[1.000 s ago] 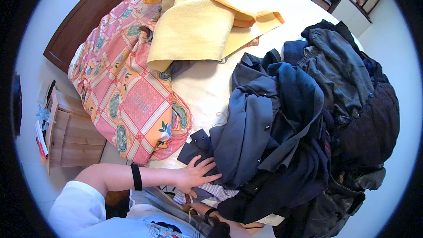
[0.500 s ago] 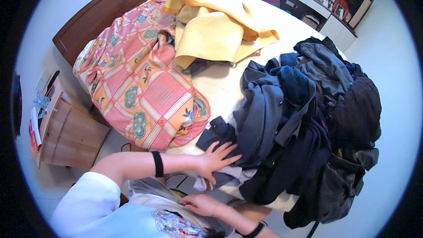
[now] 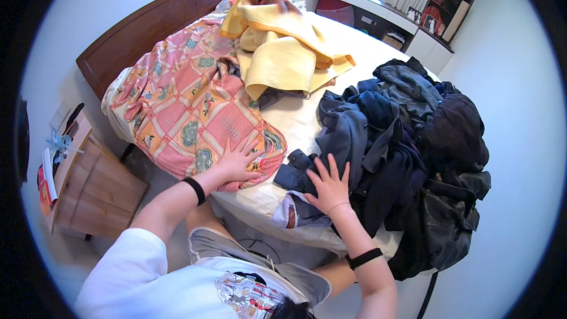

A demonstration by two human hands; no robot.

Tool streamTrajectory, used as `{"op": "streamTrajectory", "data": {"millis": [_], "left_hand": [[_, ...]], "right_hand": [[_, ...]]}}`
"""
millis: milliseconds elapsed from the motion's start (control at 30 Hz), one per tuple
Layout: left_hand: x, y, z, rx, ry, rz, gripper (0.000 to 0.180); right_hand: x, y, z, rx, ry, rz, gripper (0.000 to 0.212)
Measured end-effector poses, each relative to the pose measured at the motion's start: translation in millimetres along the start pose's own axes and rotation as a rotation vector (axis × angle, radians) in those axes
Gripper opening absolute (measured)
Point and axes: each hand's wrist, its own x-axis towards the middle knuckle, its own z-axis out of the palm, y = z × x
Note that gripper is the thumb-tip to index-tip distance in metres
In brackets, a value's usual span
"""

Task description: The person picks up a dark blue shirt from a bed and fastens several buttons on the front by hand before smoothing it out on the mattress.

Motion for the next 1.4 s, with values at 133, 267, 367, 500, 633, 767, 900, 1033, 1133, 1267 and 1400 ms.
{"op": "streamTrajectory", "data": {"millis": [133,267,367,500,633,767,900,1033,1133,1267,1400], "left_hand": [[-6.2,-3.1,6.5,-0.035,-0.009,-0.011,0.081],[-9.5,-2.7,8.3,-0.022,0.021,-0.005,0.081],[-8.3,-6.7,15.8,-0.034,0.040,0.016,0.080],[-9.0,-5.7,8.9,-0.059,0.043,0.037,0.080],[-5.9,-5.1,11.3,-0.061,0.072,0.054,0.080],[-4.5,-4.0,10.8,-0.073,0.120,0.079,0.080],[-2.1,-2.8,5.8,-0.085,0.081,0.118,0.081],[4.0,-2.0,-0.2,-0.103,-0.010,0.131,0.082],[5.1,-4.7,-0.3,-0.112,-0.082,0.118,0.083],[9.3,-7.0,4.5,-0.106,-0.128,0.119,0.087],[12.4,-9.2,5.4,-0.143,-0.213,0.084,0.096]], "right_hand": [[-17.8,-6.9,12.9,0.012,-0.010,-0.015,0.053],[-55.0,-24.5,-4.3,0.214,0.091,0.003,0.049],[-114.0,-25.9,-10.4,0.271,0.214,0.076,0.043],[-239.2,-23.6,9.1,0.098,0.292,0.537,0.029],[-324.6,-49.7,27.2,0.320,-0.262,0.956,0.048],[-316.8,-66.0,12.4,0.415,-0.384,1.098,0.047],[-311.9,-54.6,14.2,0.414,-0.425,1.139,0.047],[-296.0,-31.8,14.1,0.419,-0.454,1.148,0.047],[-286.5,-16.5,5.0,0.432,-0.475,1.152,0.047],[-282.1,-3.6,-3.5,0.438,-0.496,1.147,0.047],[-290.9,2.4,-10.2,0.413,-0.478,1.132,0.046]]}}
